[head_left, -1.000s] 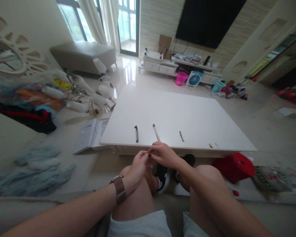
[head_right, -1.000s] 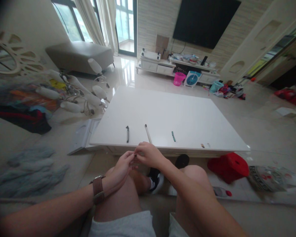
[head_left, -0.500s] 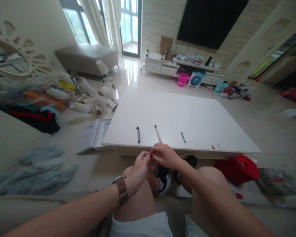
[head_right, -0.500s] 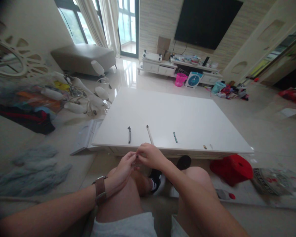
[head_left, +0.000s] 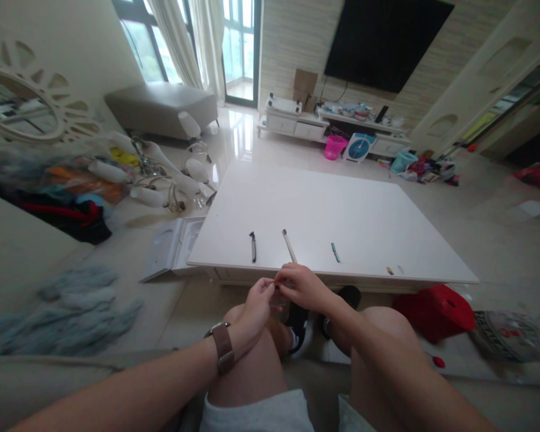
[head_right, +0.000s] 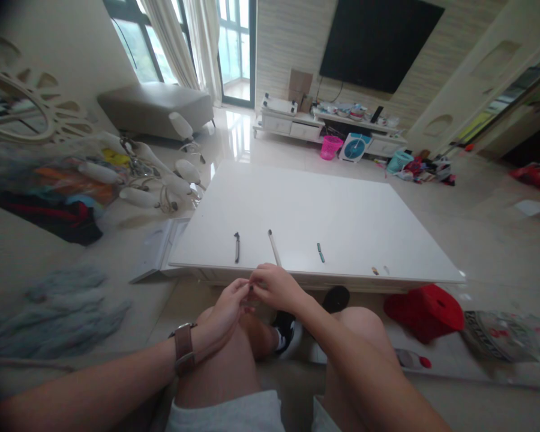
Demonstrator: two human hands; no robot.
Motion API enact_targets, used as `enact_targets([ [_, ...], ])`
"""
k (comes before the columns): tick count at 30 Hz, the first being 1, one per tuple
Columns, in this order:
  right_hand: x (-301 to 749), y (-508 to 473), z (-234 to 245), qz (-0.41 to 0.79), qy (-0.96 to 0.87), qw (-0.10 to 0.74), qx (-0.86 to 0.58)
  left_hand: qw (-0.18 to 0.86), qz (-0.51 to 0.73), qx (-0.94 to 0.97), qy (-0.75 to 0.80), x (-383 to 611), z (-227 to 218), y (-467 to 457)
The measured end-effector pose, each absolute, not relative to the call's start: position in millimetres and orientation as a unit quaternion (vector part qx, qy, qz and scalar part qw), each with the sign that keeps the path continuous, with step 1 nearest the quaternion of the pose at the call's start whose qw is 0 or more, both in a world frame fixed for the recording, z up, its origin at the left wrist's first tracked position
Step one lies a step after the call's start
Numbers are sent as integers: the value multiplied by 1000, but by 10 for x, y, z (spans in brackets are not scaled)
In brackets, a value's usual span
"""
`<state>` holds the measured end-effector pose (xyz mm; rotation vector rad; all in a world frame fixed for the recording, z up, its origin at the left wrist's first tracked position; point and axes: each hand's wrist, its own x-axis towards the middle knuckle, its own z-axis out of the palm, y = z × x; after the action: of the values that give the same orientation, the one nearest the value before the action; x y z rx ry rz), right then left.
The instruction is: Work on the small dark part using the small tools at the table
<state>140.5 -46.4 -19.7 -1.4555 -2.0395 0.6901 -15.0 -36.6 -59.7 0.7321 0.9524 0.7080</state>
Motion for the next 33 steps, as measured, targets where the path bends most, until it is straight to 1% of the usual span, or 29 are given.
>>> enact_targets([
  [8,1428,-457,-213,243,-760,266,-541,768,328,332,440,-134,-604,-361],
  [12,1718,-341,-175,168,-727,253,-616,786,308,309,439,-136,-575,-367],
  [15,2186,-205,-105,131,-670,189,-706,790,301,302,441,-140,-564,-364],
  [17,2545,-123,-86,131,-618,126,-765,796,297,297,435,-142,-563,-358],
  [19,2869,-73,-132,143,-569,37,-809,804,294,290,428,-145,-561,-352],
  [20,3004,-66,-186,142,-553,15,-821,805,294,287,427,-146,-560,-351],
  [23,3289,-114,-442,136,-506,-18,-852,806,300,283,424,-151,-554,-355],
  [27,3476,-205,-795,152,-466,-38,-871,809,303,281,418,-153,-561,-367],
  [33,3574,-149,-1050,174,-448,-49,-875,812,299,263,427,-144,-571,-345],
])
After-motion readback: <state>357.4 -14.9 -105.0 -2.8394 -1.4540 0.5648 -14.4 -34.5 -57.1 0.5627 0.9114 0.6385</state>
